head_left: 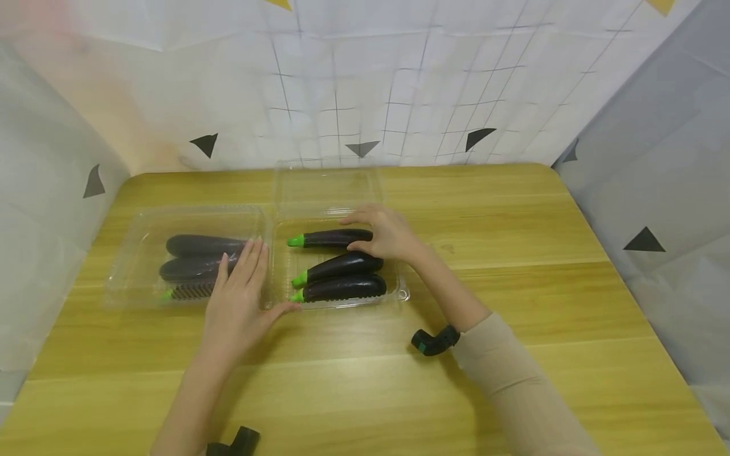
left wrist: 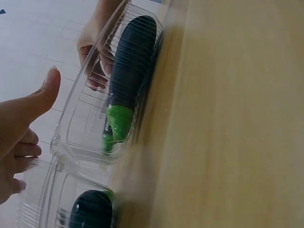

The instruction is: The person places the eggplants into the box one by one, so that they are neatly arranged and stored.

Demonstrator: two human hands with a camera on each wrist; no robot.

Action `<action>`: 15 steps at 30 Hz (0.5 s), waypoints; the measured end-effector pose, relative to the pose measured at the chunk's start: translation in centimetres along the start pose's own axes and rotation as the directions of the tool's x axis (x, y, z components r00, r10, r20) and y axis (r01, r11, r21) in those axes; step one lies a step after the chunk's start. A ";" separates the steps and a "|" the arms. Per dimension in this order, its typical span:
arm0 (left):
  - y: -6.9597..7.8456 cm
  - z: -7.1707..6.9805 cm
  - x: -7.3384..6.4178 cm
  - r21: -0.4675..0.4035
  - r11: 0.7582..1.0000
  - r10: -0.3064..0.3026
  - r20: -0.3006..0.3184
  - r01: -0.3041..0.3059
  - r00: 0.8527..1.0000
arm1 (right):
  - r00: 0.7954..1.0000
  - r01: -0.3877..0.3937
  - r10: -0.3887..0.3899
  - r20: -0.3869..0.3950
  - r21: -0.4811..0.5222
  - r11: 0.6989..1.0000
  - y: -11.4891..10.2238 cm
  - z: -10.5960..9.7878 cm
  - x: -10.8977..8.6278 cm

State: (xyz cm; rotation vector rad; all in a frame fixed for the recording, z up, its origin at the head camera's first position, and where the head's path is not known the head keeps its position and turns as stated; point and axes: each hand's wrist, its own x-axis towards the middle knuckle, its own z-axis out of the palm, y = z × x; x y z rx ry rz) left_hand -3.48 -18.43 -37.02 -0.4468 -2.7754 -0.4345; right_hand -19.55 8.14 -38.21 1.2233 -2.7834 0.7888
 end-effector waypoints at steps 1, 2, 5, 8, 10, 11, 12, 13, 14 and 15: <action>0.0 -0.1 0.1 -0.006 1.000 0.001 0.001 -0.001 1.000 | 1.000 -0.003 0.003 0.001 0.001 1.000 0.0 0.0 0.0; 0.0 -0.2 0.3 -0.013 1.000 0.000 0.005 0.000 1.000 | 1.000 -0.006 0.006 0.000 0.001 1.000 0.0 0.0 0.0; 0.0 -0.4 0.7 -0.033 0.999 0.001 0.010 0.000 1.000 | 1.000 -0.016 0.016 -0.004 0.009 1.000 0.1 -0.1 -0.1; 0.1 -0.5 1.1 -0.042 0.999 0.000 0.019 0.001 1.000 | 1.000 -0.016 0.016 -0.020 0.017 1.000 0.3 -0.1 -0.3; 0.1 -0.6 1.2 -0.043 0.999 0.000 0.027 0.001 1.000 | 0.999 -0.013 0.013 -0.029 0.021 1.000 0.4 -0.2 -0.4; 0.1 -0.6 1.3 -0.047 0.999 0.000 0.032 0.001 0.999 | 0.999 -0.010 0.011 -0.033 0.019 1.000 0.4 -0.2 -0.4; 0.1 -0.6 1.3 -0.052 0.999 0.000 0.038 0.002 0.999 | 0.999 -0.008 0.008 -0.036 0.020 1.000 0.5 -0.2 -0.4; 0.1 -0.6 1.3 -0.057 0.998 0.001 0.043 0.002 0.999 | 0.999 -0.005 0.006 -0.039 0.022 1.000 0.5 -0.2 -0.4; 0.1 -0.6 1.4 -0.062 0.998 0.001 0.047 0.002 0.999 | 0.999 -0.004 0.005 -0.040 0.020 1.000 0.5 -0.3 -0.4; 0.1 -0.6 1.4 -0.068 0.998 0.000 0.052 0.003 0.999 | 0.999 -0.003 0.004 -0.041 0.018 1.000 0.5 -0.3 -0.5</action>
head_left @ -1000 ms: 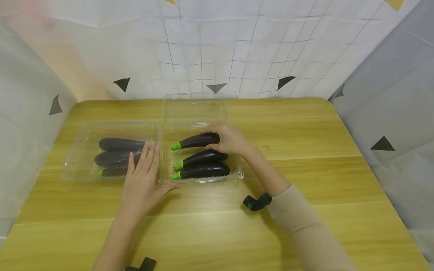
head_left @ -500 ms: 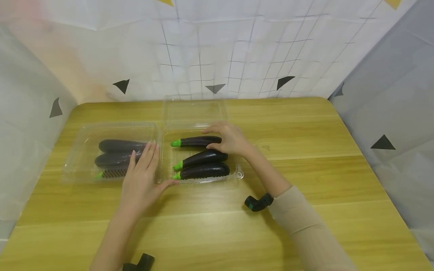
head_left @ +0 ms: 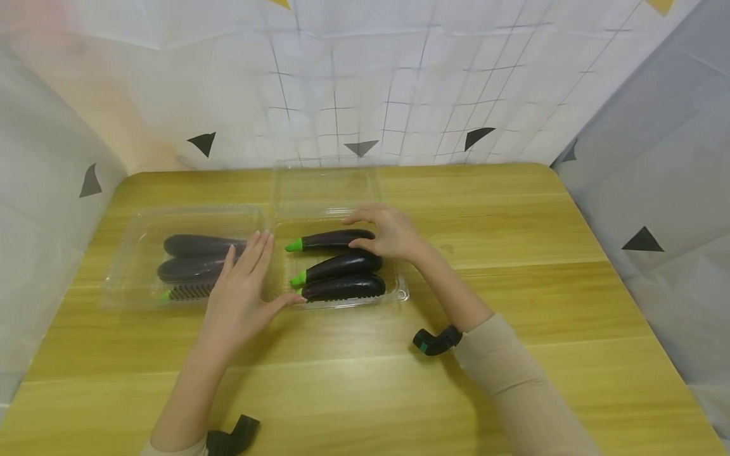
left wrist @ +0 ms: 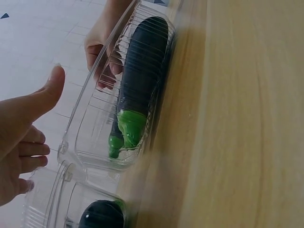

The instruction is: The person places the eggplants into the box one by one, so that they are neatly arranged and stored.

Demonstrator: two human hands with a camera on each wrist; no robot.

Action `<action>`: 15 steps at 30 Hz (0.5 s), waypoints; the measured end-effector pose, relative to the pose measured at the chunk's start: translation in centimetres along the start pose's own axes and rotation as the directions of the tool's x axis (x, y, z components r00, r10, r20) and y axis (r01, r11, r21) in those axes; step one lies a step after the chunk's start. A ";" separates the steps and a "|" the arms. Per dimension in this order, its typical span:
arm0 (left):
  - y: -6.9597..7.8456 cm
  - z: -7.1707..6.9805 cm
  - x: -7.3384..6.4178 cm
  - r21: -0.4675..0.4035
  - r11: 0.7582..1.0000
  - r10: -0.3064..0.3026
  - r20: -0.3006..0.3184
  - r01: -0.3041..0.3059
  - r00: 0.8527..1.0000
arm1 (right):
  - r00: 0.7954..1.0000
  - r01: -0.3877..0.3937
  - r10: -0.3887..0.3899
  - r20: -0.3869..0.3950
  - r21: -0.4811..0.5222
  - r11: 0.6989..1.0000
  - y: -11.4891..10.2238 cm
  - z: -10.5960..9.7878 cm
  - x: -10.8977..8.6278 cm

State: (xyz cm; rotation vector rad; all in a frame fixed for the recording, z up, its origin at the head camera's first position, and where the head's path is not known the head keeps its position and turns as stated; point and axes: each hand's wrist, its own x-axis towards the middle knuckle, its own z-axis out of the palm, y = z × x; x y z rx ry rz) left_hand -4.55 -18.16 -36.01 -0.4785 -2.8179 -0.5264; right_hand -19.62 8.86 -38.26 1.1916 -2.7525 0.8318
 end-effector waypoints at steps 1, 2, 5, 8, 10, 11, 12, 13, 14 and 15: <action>0.0 0.0 0.0 -0.004 1.000 0.000 0.003 0.000 1.000 | 1.000 0.001 -0.001 0.000 -0.002 1.000 0.0 0.0 0.0; 0.0 0.0 0.0 -0.005 1.000 -0.001 0.005 0.001 1.000 | 1.000 0.003 -0.003 0.001 0.000 1.000 0.0 0.0 0.0; 0.0 0.0 0.0 -0.005 1.000 -0.005 0.010 0.005 1.000 | 1.000 0.002 -0.002 0.012 0.007 1.000 0.1 0.0 0.0; 0.1 -0.1 0.1 -0.009 1.000 -0.010 0.014 0.010 1.000 | 1.000 -0.001 0.001 0.018 0.037 0.999 0.3 -0.1 -0.1; 0.1 0.0 0.2 -0.015 1.000 -0.013 0.015 0.014 1.000 | 1.000 0.004 -0.005 0.010 0.070 0.998 0.4 -0.2 0.0; 0.1 0.0 0.3 -0.017 1.000 -0.014 0.016 0.015 1.000 | 1.000 0.008 -0.008 0.002 0.091 0.996 0.5 -0.2 0.0; 0.0 0.0 0.3 -0.020 1.000 -0.015 0.015 0.015 1.000 | 1.000 0.013 -0.012 -0.007 0.106 0.994 0.6 -0.3 0.0; 0.0 0.0 0.4 -0.022 1.000 -0.015 0.015 0.016 1.000 | 1.000 0.014 -0.012 -0.017 0.117 0.993 0.7 -0.4 0.1; 0.0 0.0 0.4 -0.024 1.000 -0.015 0.016 0.015 1.000 | 1.000 0.014 -0.011 -0.025 0.123 0.992 0.8 -0.5 0.1; 0.0 0.0 0.5 -0.025 1.000 -0.016 0.018 0.017 1.000 | 0.999 0.017 -0.012 -0.035 0.130 0.991 0.9 -0.7 0.1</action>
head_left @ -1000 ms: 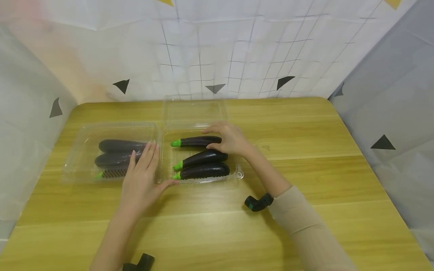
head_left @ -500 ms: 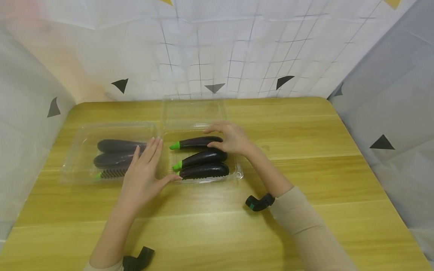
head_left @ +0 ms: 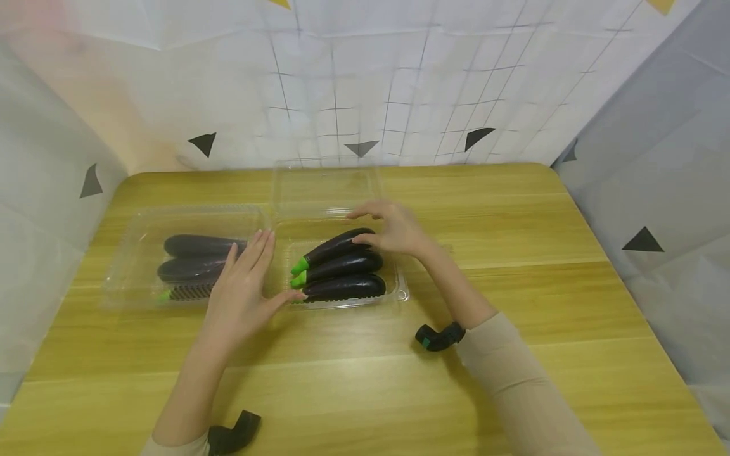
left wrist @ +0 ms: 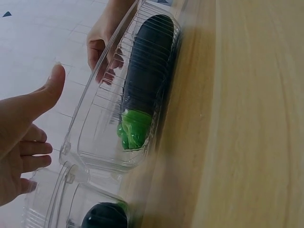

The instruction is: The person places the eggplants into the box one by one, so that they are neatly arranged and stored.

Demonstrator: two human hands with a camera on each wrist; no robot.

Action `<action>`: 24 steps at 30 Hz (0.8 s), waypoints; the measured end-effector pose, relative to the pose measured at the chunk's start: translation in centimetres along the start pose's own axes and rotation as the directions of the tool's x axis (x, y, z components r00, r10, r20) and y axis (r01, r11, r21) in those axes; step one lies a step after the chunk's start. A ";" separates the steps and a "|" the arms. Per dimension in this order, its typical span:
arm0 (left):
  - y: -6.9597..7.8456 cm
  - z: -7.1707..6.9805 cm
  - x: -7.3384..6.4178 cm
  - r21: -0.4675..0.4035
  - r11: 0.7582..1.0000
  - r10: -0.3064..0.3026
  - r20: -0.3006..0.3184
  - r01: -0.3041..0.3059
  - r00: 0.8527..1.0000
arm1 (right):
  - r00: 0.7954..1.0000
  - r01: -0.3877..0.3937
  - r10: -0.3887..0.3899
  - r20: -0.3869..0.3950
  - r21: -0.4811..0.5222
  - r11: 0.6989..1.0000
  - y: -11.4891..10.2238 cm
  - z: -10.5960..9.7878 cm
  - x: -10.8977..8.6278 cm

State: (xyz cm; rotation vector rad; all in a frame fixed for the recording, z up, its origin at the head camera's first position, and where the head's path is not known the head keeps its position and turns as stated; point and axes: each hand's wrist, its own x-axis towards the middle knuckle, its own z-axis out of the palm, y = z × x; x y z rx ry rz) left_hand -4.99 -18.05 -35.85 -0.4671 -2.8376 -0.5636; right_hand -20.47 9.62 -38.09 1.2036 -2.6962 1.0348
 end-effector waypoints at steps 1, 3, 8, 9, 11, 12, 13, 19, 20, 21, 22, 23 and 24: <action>0.0 0.0 0.0 0.002 1.000 -0.001 0.000 0.001 1.000 | 1.000 -0.004 0.004 -0.008 0.001 1.000 0.1 -0.1 0.0; 0.0 0.0 0.1 0.003 1.000 -0.002 -0.002 0.002 1.000 | 1.000 -0.012 0.012 -0.023 -0.006 1.000 0.3 -0.4 0.1; 0.0 -0.1 0.3 -0.009 1.000 0.003 -0.024 -0.003 1.000 | 0.998 -0.041 0.042 -0.055 0.006 0.999 0.9 -1.1 0.2; 0.0 -0.1 0.4 -0.013 1.000 0.005 -0.029 -0.006 1.000 | 0.997 -0.048 0.048 -0.063 0.006 0.999 1.0 -1.2 0.2; 0.0 -0.2 0.4 -0.022 1.000 0.009 -0.037 -0.010 0.999 | 0.995 -0.067 0.067 -0.079 -0.004 0.998 1.3 -1.3 0.3; 0.0 -0.2 0.5 -0.027 1.000 0.010 -0.039 -0.011 0.999 | 0.993 -0.077 0.076 -0.088 -0.013 0.997 1.4 -1.4 0.3; -0.1 -0.2 0.5 -0.032 0.999 0.010 -0.042 -0.011 0.999 | 0.992 -0.087 0.085 -0.095 -0.023 0.996 1.5 -1.5 0.3; -0.3 -0.7 1.2 -0.059 0.998 -0.004 -0.037 0.002 0.999 | 0.981 -0.151 0.137 -0.135 -0.093 0.984 2.2 -1.7 0.3; -0.4 -0.8 1.3 -0.066 0.998 -0.010 -0.031 0.008 0.999 | 0.979 -0.160 0.145 -0.141 -0.100 0.982 2.4 -1.7 0.4; -0.4 -0.9 1.4 -0.073 0.997 -0.016 -0.024 0.014 1.000 | 0.978 -0.167 0.151 -0.148 -0.103 0.981 2.5 -1.7 0.4; -0.5 -1.0 1.5 -0.078 0.997 -0.023 -0.016 0.021 1.000 | 0.976 -0.171 0.154 -0.154 -0.107 0.979 2.6 -1.7 0.4; -0.5 -1.0 1.6 -0.081 0.996 -0.030 -0.005 0.029 1.000 | 0.975 -0.178 0.160 -0.157 -0.109 0.978 2.7 -1.7 0.5; -0.6 -1.1 1.7 -0.087 0.996 -0.037 0.003 0.038 0.999 | 0.974 -0.181 0.163 -0.160 -0.106 0.978 2.8 -1.7 0.5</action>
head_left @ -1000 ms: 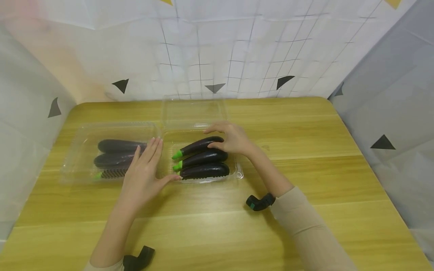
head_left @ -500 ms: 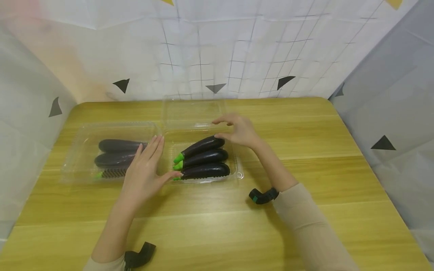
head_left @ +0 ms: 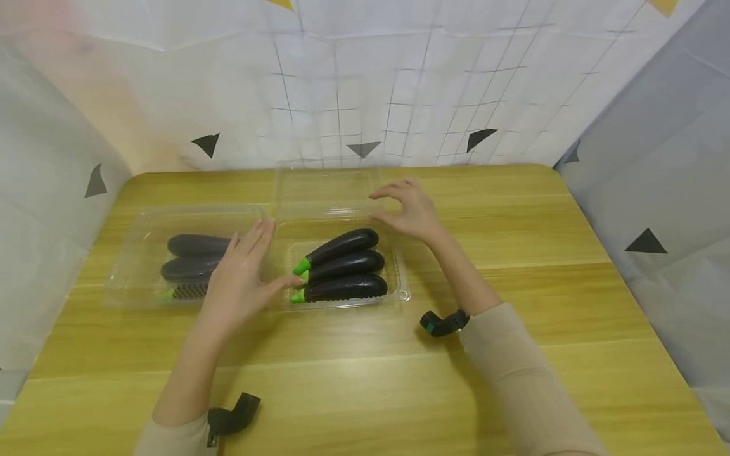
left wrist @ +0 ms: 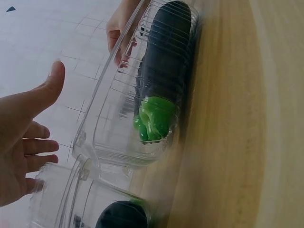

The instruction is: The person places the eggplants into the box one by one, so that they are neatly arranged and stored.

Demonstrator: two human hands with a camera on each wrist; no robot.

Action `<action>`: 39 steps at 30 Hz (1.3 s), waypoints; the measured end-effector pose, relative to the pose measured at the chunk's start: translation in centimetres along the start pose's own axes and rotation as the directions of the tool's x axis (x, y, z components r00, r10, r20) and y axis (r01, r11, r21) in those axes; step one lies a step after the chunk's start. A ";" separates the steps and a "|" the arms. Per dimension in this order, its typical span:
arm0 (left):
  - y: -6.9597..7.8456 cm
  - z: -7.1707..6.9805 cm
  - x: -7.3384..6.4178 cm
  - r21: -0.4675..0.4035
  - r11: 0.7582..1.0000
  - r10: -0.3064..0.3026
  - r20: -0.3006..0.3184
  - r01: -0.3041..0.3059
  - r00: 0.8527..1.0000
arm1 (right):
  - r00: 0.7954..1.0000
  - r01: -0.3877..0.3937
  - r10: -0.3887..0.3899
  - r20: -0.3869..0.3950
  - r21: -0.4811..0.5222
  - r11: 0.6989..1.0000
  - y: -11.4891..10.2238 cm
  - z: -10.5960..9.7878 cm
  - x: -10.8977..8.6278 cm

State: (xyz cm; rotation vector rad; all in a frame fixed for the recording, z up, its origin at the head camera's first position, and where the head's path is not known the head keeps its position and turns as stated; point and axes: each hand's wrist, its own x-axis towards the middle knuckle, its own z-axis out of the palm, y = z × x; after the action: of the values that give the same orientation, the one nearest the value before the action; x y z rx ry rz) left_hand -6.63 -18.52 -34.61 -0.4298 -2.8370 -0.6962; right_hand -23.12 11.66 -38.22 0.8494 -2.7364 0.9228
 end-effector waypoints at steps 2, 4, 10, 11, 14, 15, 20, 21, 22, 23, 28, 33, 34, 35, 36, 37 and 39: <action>0.0 0.0 0.2 -0.003 1.000 -0.014 0.015 0.014 1.000 | 1.000 -0.002 0.002 -0.003 0.001 1.000 0.2 0.0 0.0; -0.1 0.0 0.5 -0.005 1.000 -0.024 0.023 0.024 0.999 | 1.000 -0.010 0.010 -0.005 0.001 1.000 0.3 0.0 0.1; -0.2 0.1 1.1 -0.028 0.998 -0.047 0.043 0.048 0.998 | 0.998 -0.069 0.069 -0.012 -0.024 0.997 0.6 -0.1 0.2; -0.3 0.2 1.2 -0.031 0.998 -0.054 0.049 0.055 0.997 | 0.997 -0.078 0.078 -0.013 -0.029 0.997 0.6 -0.1 0.2; -0.5 0.3 1.2 -0.045 0.996 -0.076 0.071 0.079 0.995 | 0.995 -0.101 0.100 -0.018 -0.041 0.994 0.7 0.1 0.4; -0.5 0.4 1.2 -0.048 0.995 -0.084 0.077 0.088 0.993 | 0.994 -0.108 0.108 -0.022 -0.041 0.993 0.8 0.1 0.4; -0.6 0.6 1.1 -0.062 0.994 -0.081 0.077 0.086 0.994 | 0.986 -0.166 0.164 -0.031 -0.066 0.984 1.1 0.3 0.7; -0.7 0.7 1.1 -0.064 0.995 -0.074 0.072 0.079 0.995 | 0.984 -0.180 0.178 -0.030 -0.075 0.981 1.2 0.3 0.7; -0.7 0.7 1.1 -0.065 0.996 -0.063 0.066 0.068 0.996 | 0.981 -0.195 0.193 -0.028 -0.084 0.977 1.3 0.4 0.7; -0.7 0.8 1.1 -0.065 0.996 -0.057 0.062 0.061 0.996 | 0.978 -0.209 0.208 -0.026 -0.091 0.974 1.4 0.4 0.8; -0.8 0.8 1.0 -0.059 0.996 -0.057 0.057 0.061 0.997 | 0.960 -0.281 0.280 -0.022 -0.076 0.957 1.8 0.5 1.0; -0.8 0.9 1.0 -0.060 0.996 -0.056 0.051 0.059 0.997 | 0.937 -0.348 0.348 0.021 -0.013 0.937 1.9 0.6 0.9; -0.8 0.9 1.0 -0.062 0.996 -0.053 0.050 0.056 0.997 | 0.933 -0.358 0.358 0.033 -0.001 0.934 1.9 0.7 0.9; -0.8 0.9 0.9 -0.064 0.996 -0.050 0.049 0.053 0.998 | 0.930 -0.365 0.364 0.042 0.013 0.931 1.9 0.7 0.9; -0.8 0.9 0.9 -0.066 0.996 -0.049 0.049 0.052 0.998 | 0.928 -0.370 0.369 0.047 0.027 0.929 2.0 0.8 0.8; -0.8 0.9 0.9 -0.068 0.996 -0.048 0.050 0.051 0.998 | 0.928 -0.371 0.369 0.049 0.039 0.928 2.0 0.8 0.8; -0.8 0.9 0.9 -0.070 0.996 -0.048 0.051 0.051 0.998 | 0.928 -0.373 0.370 0.044 0.067 0.926 1.9 0.9 0.8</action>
State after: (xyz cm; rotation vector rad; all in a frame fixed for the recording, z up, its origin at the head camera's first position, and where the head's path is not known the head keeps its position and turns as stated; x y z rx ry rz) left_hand -7.84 -18.53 -35.50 -0.3941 -2.8845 -0.8095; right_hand -24.80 12.04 -39.68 0.3549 -2.9651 1.0860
